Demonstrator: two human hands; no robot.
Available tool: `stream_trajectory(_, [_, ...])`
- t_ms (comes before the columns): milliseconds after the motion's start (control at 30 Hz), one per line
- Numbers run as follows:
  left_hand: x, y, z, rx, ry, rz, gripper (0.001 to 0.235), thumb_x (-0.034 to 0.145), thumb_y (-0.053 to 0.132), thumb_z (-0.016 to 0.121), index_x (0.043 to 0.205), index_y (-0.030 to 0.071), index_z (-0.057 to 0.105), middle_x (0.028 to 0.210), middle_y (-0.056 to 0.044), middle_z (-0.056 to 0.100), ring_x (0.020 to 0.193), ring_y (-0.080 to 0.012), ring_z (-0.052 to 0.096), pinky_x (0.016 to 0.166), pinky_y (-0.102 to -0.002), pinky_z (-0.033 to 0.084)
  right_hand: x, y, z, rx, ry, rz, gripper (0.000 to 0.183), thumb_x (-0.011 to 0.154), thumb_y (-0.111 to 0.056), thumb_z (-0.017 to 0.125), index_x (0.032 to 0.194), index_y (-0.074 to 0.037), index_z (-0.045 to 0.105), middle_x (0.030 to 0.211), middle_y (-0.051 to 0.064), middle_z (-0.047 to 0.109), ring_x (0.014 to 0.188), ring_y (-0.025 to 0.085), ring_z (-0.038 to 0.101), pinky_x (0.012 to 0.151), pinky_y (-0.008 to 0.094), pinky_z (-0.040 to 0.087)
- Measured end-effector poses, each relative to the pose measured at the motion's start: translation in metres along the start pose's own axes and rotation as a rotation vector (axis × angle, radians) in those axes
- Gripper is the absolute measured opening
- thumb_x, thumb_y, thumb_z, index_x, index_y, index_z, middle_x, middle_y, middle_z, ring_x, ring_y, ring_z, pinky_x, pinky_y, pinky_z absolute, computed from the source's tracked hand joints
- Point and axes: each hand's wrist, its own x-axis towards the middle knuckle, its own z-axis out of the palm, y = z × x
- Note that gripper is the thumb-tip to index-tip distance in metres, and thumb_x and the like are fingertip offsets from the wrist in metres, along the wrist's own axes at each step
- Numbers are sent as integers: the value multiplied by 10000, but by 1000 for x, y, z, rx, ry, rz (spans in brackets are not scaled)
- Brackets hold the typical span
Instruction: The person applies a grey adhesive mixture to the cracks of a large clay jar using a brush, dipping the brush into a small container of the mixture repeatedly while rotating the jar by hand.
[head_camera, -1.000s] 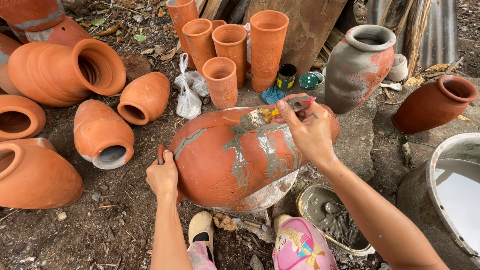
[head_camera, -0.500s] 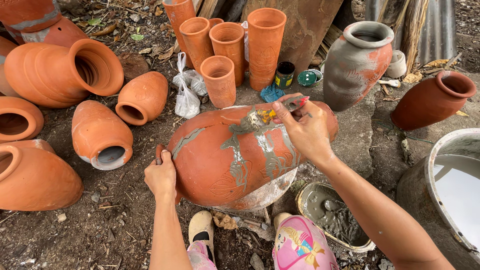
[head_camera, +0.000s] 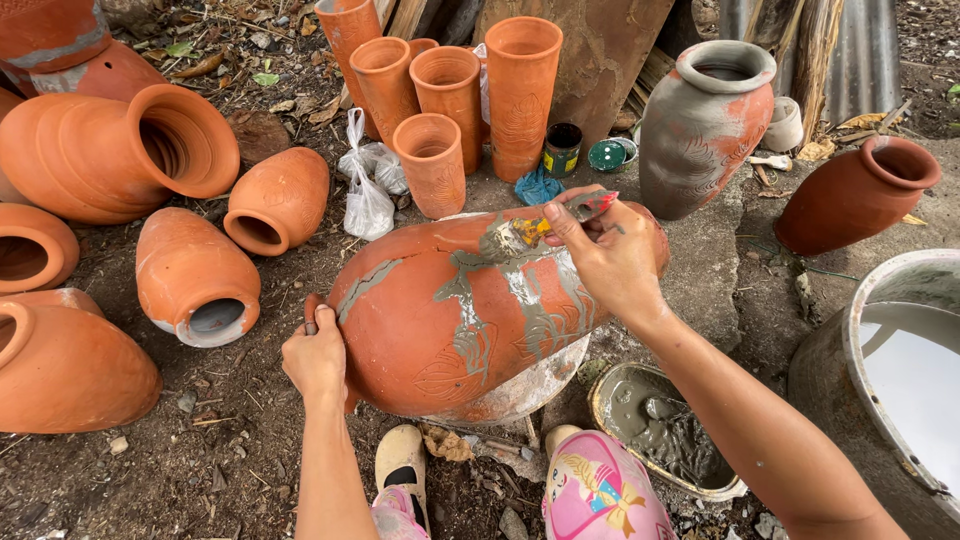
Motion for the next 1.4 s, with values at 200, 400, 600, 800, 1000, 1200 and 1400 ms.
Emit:
stream_trajectory(200, [2,-2,1,7,1,-11,483,924,444,648,916,-31,734,932,-140,737,809,-222,671,794,-395,521,0,0,-1,-10,5,-11,232,1025,-157,689,1099,62,675,971,84,713,857,102,701,771,263,648])
stream_trajectory(400, [4,-6,2,20,6,7,483,932,441,652,935,-34,734,927,-135,731,803,-218,671,787,-397,521,0,-11,0,-54,32,32,228,1012,-168,694,1100,41,682,949,91,730,824,123,718,746,262,645])
stream_trajectory(600, [6,-8,-7,4,-62,17,454,954,447,646,1044,12,739,961,-108,728,847,-179,657,813,-369,502,-26,4,-99,-5,385,-56,236,1105,-215,659,1119,21,663,1023,116,736,842,167,749,744,290,651])
stream_trajectory(800, [15,-17,-36,131,-317,-100,538,1028,545,577,1282,79,667,958,-80,706,702,-185,560,566,-373,415,-134,145,-234,-128,915,223,328,1100,-326,678,996,-28,587,796,71,661,592,141,634,525,281,544])
stream_trajectory(1000, [-8,11,-53,-161,-353,-321,604,1002,547,569,1219,-16,565,1013,-49,711,669,-11,710,529,-162,562,-220,313,-220,-509,498,812,282,961,-322,701,1067,-61,706,946,104,768,776,203,722,727,363,579])
stream_trajectory(1200, [-5,5,-23,45,-99,-215,644,987,600,599,1176,-15,584,968,-87,684,565,-128,576,350,-298,322,-264,372,-190,-858,255,564,220,896,-262,756,1077,-139,738,868,176,732,819,371,704,694,439,536])
stream_trajectory(1400, [14,-26,-8,-89,-138,-178,553,993,447,648,1098,-94,688,986,-132,698,801,-177,617,692,-364,488,-281,346,-198,-731,335,834,280,901,-303,787,1102,-110,766,951,116,792,786,234,720,725,377,528])
